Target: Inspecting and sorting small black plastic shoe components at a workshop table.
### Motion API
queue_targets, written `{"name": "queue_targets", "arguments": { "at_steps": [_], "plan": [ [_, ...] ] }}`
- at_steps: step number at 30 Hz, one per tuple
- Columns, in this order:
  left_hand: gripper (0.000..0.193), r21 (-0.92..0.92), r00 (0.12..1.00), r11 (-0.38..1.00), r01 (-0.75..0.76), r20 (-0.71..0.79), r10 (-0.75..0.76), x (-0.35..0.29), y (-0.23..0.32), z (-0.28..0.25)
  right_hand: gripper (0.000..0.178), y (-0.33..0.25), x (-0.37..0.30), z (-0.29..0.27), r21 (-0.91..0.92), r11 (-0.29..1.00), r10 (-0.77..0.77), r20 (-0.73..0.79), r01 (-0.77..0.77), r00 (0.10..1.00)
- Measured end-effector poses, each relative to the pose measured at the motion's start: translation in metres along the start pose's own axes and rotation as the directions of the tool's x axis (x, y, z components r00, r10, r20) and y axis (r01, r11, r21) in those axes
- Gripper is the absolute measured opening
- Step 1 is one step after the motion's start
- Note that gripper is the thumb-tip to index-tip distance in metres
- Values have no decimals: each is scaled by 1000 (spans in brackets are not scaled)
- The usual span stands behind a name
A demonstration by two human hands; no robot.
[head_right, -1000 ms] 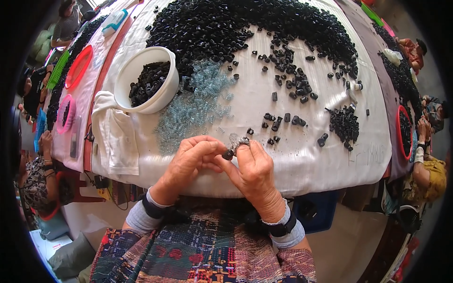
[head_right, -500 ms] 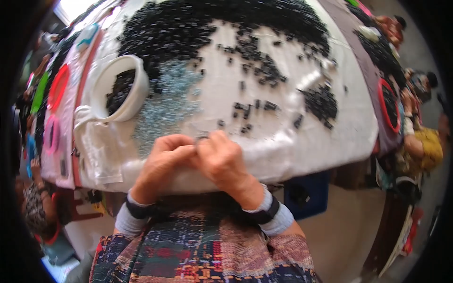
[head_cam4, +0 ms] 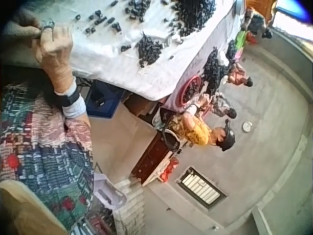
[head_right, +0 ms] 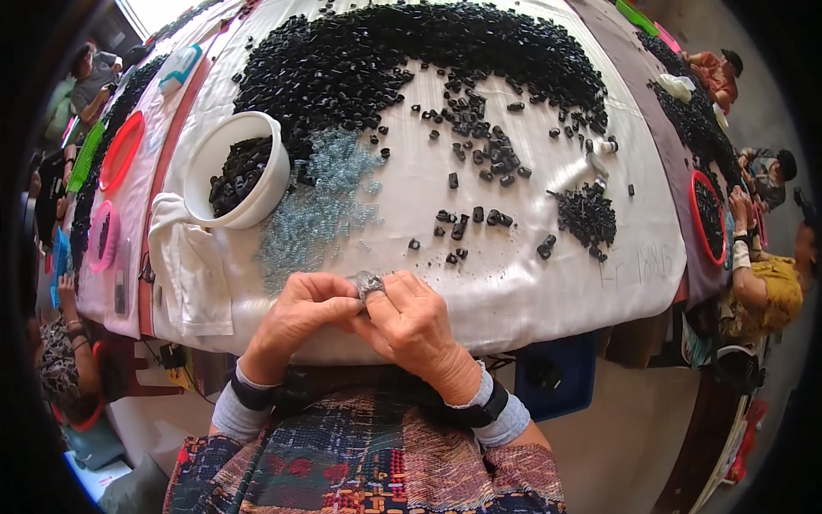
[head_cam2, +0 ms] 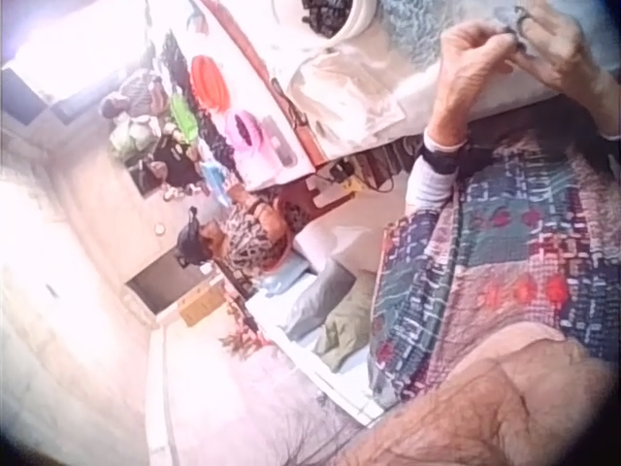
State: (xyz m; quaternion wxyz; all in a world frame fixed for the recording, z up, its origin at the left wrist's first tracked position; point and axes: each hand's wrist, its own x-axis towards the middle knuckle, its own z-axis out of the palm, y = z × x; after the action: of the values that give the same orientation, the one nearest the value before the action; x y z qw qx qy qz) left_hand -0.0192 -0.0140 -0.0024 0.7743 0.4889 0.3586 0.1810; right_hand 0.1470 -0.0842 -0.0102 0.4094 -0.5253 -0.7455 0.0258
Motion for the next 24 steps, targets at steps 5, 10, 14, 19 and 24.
{"name": "queue_targets", "arguments": {
  "at_steps": [5, 10, 14, 19, 24],
  "plan": [
    [17, 11, 998, 1000, -6, 69, 5, -1, 1, 0, 25, -2, -5, 0, -31, 999, 20, 1, -20, 1000],
    [17, -34, 996, 999, -14, 87, 17, -1, -1, 0, 24, -2, 0, -5, -29, 999, 18, 53, -17, 998],
    [18, -172, 1000, 985, -10, -23, 7, -2, 6, -6, 22, 9, 0, -12, 107, 991, 82, 7, -82, 997],
    [16, -265, 920, 907, -328, -310, 242, 7, 34, -33, 15, 58, -15, -41, -142, 906, 382, -127, -398, 915],
    [15, -236, 829, 857, -459, -459, 318, 14, 58, -67, 18, 72, -1, -37, -304, 887, 339, -82, -347, 937]
  ]
}}
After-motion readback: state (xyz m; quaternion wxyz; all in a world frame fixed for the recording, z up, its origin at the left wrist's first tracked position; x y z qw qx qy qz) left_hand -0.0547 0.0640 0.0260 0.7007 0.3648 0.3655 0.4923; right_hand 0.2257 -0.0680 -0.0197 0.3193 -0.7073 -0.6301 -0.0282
